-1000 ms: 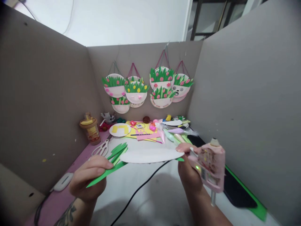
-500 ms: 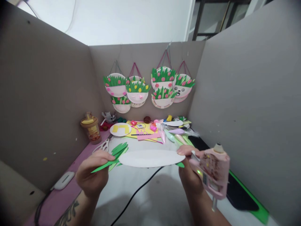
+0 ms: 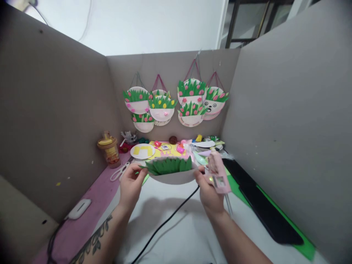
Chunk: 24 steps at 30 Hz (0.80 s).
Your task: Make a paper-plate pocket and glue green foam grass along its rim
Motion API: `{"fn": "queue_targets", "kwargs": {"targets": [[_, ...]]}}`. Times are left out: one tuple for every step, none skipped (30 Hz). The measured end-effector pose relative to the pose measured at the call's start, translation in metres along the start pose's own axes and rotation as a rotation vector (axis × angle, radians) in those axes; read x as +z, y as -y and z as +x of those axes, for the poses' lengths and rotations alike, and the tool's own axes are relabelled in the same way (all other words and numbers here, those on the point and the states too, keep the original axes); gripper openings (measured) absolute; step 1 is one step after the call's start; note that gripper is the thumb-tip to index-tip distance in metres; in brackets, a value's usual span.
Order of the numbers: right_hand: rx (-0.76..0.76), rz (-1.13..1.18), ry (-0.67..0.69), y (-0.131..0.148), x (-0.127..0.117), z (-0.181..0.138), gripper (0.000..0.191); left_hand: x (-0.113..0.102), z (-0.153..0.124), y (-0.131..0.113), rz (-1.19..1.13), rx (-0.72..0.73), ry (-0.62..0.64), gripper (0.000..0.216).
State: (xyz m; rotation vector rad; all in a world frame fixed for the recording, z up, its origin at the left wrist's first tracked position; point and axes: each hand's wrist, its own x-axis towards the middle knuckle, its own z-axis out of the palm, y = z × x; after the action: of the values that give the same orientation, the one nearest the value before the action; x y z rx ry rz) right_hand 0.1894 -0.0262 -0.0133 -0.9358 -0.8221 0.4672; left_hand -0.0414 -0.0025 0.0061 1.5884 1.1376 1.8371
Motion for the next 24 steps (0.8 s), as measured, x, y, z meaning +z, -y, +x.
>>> {"fn": "queue_targets", "kwargs": {"targets": [[0.062, 0.044, -0.015, -0.005, 0.004, -0.001, 0.041, 0.000, 0.002, 0.003, 0.019, -0.045, 0.011, 0.017], [0.131, 0.093, -0.031, -0.008, 0.008, -0.001, 0.044, -0.001, 0.003, 0.005, 0.040, -0.083, 0.023, 0.017], [0.198, 0.142, -0.045, -0.011, 0.011, -0.002, 0.047, -0.002, 0.005, 0.007, 0.060, -0.110, 0.032, 0.017], [0.252, 0.182, -0.054, -0.013, 0.014, -0.002, 0.049, -0.003, 0.006, 0.009, 0.080, -0.128, 0.043, 0.017], [0.291, 0.213, -0.062, -0.014, 0.016, -0.003, 0.050, -0.003, 0.008, 0.011, 0.102, -0.138, 0.054, 0.016], [0.321, 0.232, -0.069, -0.014, 0.018, -0.003, 0.050, -0.004, 0.010, 0.013, 0.127, -0.145, 0.067, 0.016], [0.346, 0.240, -0.075, -0.015, 0.019, -0.003, 0.049, -0.004, 0.011, 0.016, 0.150, -0.151, 0.083, 0.016], [0.371, 0.242, -0.079, -0.016, 0.020, -0.003, 0.048, -0.005, 0.012, 0.019, 0.169, -0.160, 0.104, 0.017], [0.397, 0.239, -0.085, -0.017, 0.021, -0.003, 0.046, -0.005, 0.013, 0.022, 0.182, -0.172, 0.130, 0.017], [0.422, 0.237, -0.090, -0.018, 0.021, -0.003, 0.045, -0.005, 0.014, 0.025, 0.183, -0.187, 0.153, 0.018], [0.444, 0.236, -0.089, -0.020, 0.021, -0.002, 0.044, -0.004, 0.015, 0.027, 0.171, -0.200, 0.172, 0.020], [0.462, 0.238, -0.084, -0.022, 0.022, -0.002, 0.043, -0.004, 0.015, 0.030, 0.149, -0.208, 0.180, 0.022], [0.472, 0.241, -0.077, -0.025, 0.022, -0.001, 0.042, -0.004, 0.016, 0.032, 0.121, -0.210, 0.177, 0.024], [0.476, 0.242, -0.068, -0.028, 0.022, -0.001, 0.042, -0.004, 0.016, 0.034, 0.092, -0.209, 0.166, 0.025], [0.475, 0.239, -0.057, -0.032, 0.022, 0.000, 0.041, -0.005, 0.017, 0.035, 0.064, -0.210, 0.148, 0.026], [0.472, 0.233, -0.047, -0.035, 0.021, 0.000, 0.041, -0.005, 0.017, 0.036, 0.040, -0.214, 0.131, 0.027], [0.467, 0.224, -0.044, -0.038, 0.021, 0.001, 0.042, -0.005, 0.018, 0.037, 0.022, -0.219, 0.117, 0.028], [0.464, 0.214, -0.042, -0.040, 0.021, 0.001, 0.042, -0.006, 0.018, 0.038, 0.014, -0.224, 0.109, 0.027], [0.465, 0.204, -0.042, -0.043, 0.021, 0.001, 0.042, -0.006, 0.018, 0.039, 0.013, -0.229, 0.108, 0.025], [0.467, 0.197, -0.041, -0.045, 0.020, 0.001, 0.042, -0.007, 0.019, 0.039, 0.016, -0.234, 0.112, 0.023], [0.468, 0.192, -0.040, -0.046, 0.020, 0.001, 0.042, -0.007, 0.019, 0.039, 0.020, -0.243, 0.118, 0.022], [0.468, 0.189, -0.038, -0.048, 0.020, 0.001, 0.041, -0.007, 0.019, 0.039, 0.021, -0.258, 0.128, 0.021], [0.466, 0.187, -0.036, -0.049, 0.020, 0.001, 0.041, -0.007, 0.020, 0.039, 0.016, -0.280, 0.136, 0.021], [0.465, 0.185, -0.038, -0.050, 0.020, 0.001, 0.041, -0.007, 0.020, 0.038, 0.003, -0.305, 0.144, 0.022]]}}
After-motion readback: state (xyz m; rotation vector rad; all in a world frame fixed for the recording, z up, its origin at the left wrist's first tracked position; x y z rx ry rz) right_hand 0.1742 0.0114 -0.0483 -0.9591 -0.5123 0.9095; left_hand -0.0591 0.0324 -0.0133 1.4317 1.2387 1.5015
